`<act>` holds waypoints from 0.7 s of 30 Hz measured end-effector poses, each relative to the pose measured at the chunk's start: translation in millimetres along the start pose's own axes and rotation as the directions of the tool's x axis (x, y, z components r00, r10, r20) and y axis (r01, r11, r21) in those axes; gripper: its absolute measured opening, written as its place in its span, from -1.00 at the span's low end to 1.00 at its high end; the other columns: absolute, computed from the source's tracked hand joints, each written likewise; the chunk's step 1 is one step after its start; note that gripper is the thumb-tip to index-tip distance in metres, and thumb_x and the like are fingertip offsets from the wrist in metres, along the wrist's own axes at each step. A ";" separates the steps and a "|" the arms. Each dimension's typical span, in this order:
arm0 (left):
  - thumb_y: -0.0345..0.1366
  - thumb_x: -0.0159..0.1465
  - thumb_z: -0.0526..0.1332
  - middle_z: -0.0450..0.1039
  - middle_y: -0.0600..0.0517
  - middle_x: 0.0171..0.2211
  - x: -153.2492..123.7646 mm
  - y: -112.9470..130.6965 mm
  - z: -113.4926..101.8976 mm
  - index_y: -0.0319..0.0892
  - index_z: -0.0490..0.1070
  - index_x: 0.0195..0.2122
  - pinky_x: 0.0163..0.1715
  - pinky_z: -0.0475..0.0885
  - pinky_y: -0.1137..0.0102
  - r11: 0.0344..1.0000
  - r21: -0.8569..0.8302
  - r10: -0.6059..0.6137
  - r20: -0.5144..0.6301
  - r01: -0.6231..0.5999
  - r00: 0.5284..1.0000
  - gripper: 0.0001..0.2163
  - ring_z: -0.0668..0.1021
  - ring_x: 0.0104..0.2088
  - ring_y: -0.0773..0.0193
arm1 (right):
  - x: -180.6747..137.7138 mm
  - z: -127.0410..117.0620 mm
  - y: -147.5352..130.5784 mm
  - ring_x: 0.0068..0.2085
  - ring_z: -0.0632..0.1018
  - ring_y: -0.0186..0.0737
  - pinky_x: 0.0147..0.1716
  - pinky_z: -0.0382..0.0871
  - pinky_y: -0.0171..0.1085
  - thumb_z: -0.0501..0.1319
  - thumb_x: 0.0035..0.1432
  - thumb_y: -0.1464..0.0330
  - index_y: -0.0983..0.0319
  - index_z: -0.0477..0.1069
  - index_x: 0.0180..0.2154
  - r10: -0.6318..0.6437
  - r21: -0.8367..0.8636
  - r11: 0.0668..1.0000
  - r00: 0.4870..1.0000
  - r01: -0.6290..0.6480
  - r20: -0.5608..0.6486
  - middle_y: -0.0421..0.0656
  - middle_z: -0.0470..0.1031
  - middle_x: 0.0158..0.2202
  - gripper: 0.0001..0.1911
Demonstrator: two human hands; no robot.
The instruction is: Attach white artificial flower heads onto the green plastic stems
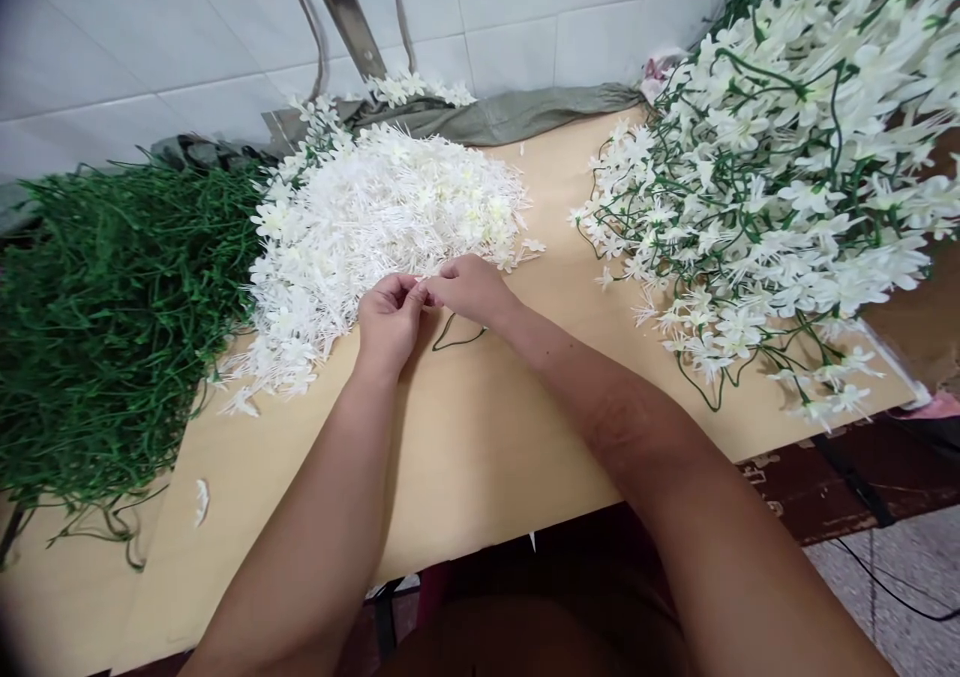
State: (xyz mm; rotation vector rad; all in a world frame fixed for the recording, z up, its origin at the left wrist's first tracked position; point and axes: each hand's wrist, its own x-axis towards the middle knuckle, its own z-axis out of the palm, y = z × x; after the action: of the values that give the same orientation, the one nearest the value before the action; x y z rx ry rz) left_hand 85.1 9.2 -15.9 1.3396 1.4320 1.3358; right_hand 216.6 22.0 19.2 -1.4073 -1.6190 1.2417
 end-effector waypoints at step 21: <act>-0.40 0.19 0.17 0.50 0.01 -0.36 5.0 -16.6 -11.7 -0.15 0.49 -0.33 -0.25 0.44 0.34 0.954 0.162 0.252 0.019 -0.252 0.968 -0.89 0.53 -0.33 0.26 | 11.2 -1.3 12.7 -0.58 0.14 -0.46 -0.51 -0.04 -0.33 0.15 0.13 0.43 0.25 0.28 -0.60 -0.044 0.076 0.996 0.993 0.036 0.107 -0.36 0.13 -0.68 -0.74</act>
State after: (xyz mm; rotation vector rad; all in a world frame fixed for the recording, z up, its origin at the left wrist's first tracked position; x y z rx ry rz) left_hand 69.7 13.4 -29.4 1.6759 1.4336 1.4033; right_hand 220.0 32.8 6.6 -1.2756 -1.6473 1.3616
